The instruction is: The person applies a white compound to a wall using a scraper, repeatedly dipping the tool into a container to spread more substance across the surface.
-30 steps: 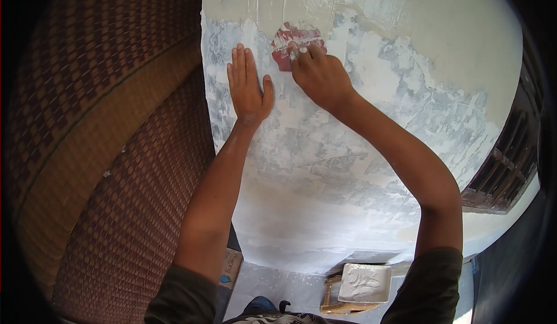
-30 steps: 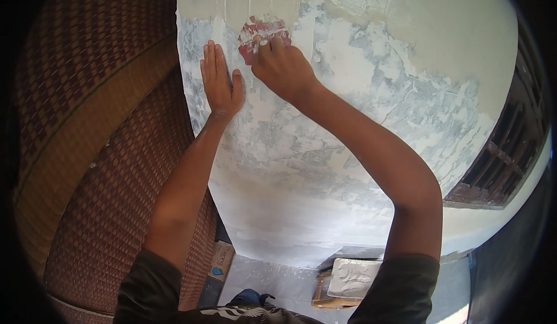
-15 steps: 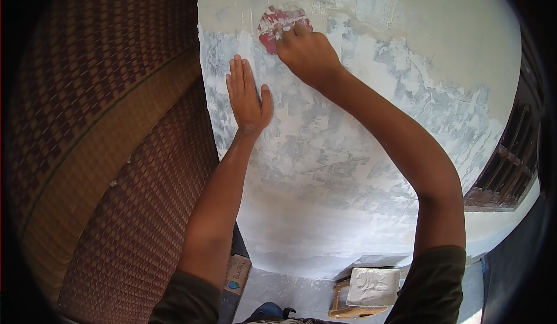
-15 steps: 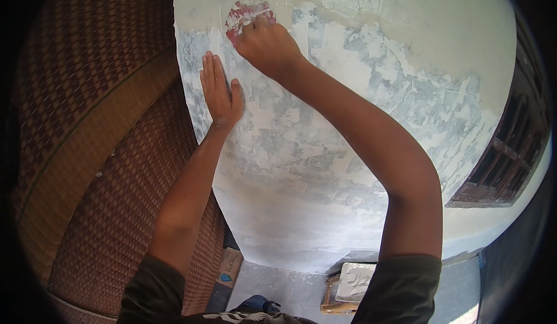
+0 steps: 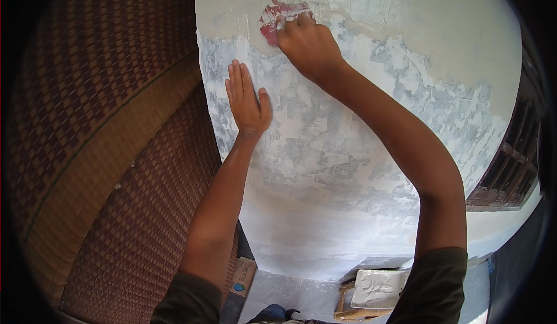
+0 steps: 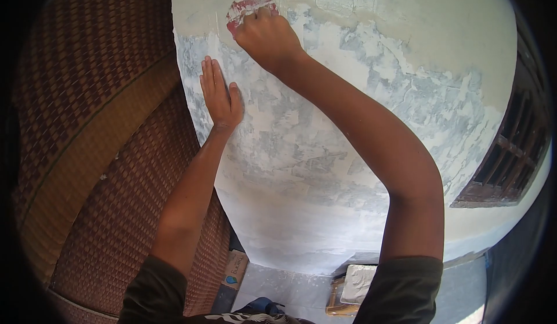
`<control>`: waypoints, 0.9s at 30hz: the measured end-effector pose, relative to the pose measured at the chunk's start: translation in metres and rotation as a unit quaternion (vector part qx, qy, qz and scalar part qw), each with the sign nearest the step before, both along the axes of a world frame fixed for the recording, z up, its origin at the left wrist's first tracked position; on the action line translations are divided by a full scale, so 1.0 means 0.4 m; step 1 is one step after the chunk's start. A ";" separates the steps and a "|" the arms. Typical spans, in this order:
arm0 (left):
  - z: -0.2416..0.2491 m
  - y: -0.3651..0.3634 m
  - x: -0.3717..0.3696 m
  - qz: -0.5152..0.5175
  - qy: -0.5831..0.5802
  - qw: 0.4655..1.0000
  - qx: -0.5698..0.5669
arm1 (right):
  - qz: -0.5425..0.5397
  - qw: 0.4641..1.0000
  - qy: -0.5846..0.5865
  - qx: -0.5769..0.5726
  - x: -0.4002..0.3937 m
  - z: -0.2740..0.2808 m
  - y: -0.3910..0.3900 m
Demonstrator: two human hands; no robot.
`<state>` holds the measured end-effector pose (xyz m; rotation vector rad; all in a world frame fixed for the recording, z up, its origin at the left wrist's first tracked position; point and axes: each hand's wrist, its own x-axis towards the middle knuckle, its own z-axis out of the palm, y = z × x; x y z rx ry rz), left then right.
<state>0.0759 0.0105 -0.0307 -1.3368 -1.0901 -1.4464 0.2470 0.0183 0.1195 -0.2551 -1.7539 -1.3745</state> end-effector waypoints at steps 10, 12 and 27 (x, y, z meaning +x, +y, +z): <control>-0.001 -0.001 0.003 -0.007 0.000 1.000 0.006 | 0.098 0.995 -0.012 0.016 0.070 -0.125 -0.054; 0.000 0.000 0.001 0.003 -0.002 1.000 0.000 | 0.062 0.998 0.021 -0.005 0.054 -0.037 -0.038; -0.001 0.003 -0.001 0.006 0.003 1.000 0.008 | 0.054 0.998 0.013 -0.012 0.087 -0.079 -0.036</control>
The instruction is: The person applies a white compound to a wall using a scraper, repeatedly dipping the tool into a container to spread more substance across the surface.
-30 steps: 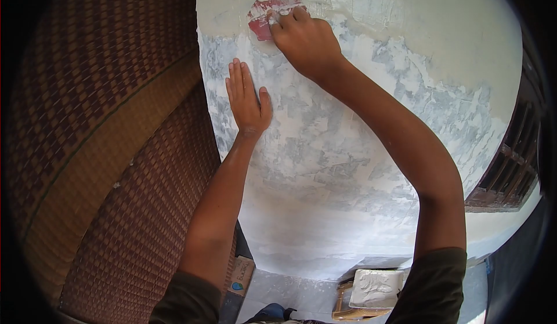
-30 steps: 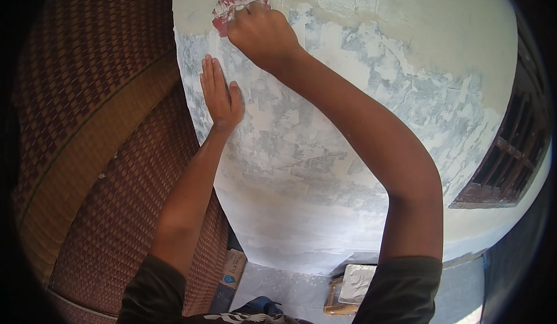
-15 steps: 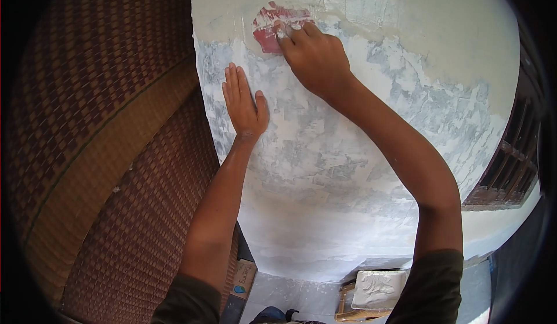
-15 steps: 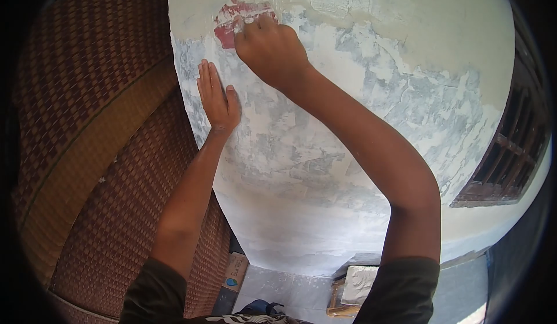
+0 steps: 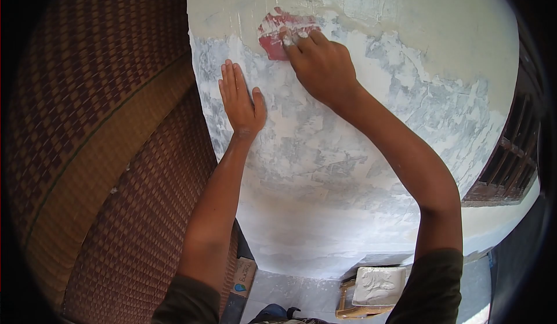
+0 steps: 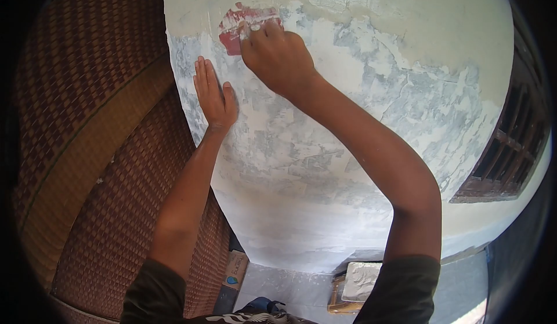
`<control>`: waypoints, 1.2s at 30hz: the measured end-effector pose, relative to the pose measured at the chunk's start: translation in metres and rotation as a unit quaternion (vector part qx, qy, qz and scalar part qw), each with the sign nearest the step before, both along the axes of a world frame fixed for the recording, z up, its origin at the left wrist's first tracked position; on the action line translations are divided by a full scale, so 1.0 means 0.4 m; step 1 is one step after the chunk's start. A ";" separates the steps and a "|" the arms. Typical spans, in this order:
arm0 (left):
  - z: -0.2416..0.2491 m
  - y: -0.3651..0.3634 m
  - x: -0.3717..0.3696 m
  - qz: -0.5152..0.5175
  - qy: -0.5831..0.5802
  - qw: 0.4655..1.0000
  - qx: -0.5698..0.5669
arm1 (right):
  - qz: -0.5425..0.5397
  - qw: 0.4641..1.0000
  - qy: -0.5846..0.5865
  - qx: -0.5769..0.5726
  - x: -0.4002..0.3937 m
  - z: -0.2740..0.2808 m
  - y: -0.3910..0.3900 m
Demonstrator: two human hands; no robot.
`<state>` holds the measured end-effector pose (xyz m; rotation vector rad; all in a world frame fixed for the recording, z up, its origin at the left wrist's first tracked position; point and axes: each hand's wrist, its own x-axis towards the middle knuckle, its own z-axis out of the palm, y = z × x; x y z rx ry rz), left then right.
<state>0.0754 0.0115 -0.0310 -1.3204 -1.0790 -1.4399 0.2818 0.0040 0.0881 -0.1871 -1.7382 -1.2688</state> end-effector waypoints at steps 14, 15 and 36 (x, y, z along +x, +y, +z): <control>0.000 -0.001 0.001 0.003 -0.003 1.000 -0.006 | 0.028 0.999 -0.034 0.019 0.017 -0.071 -0.008; -0.001 0.000 0.000 0.009 0.000 1.000 -0.007 | 0.042 0.999 -0.007 0.034 0.012 -0.019 -0.005; 0.001 0.001 -0.001 0.004 -0.003 1.000 -0.005 | -0.105 0.994 0.026 -0.026 0.029 0.037 0.039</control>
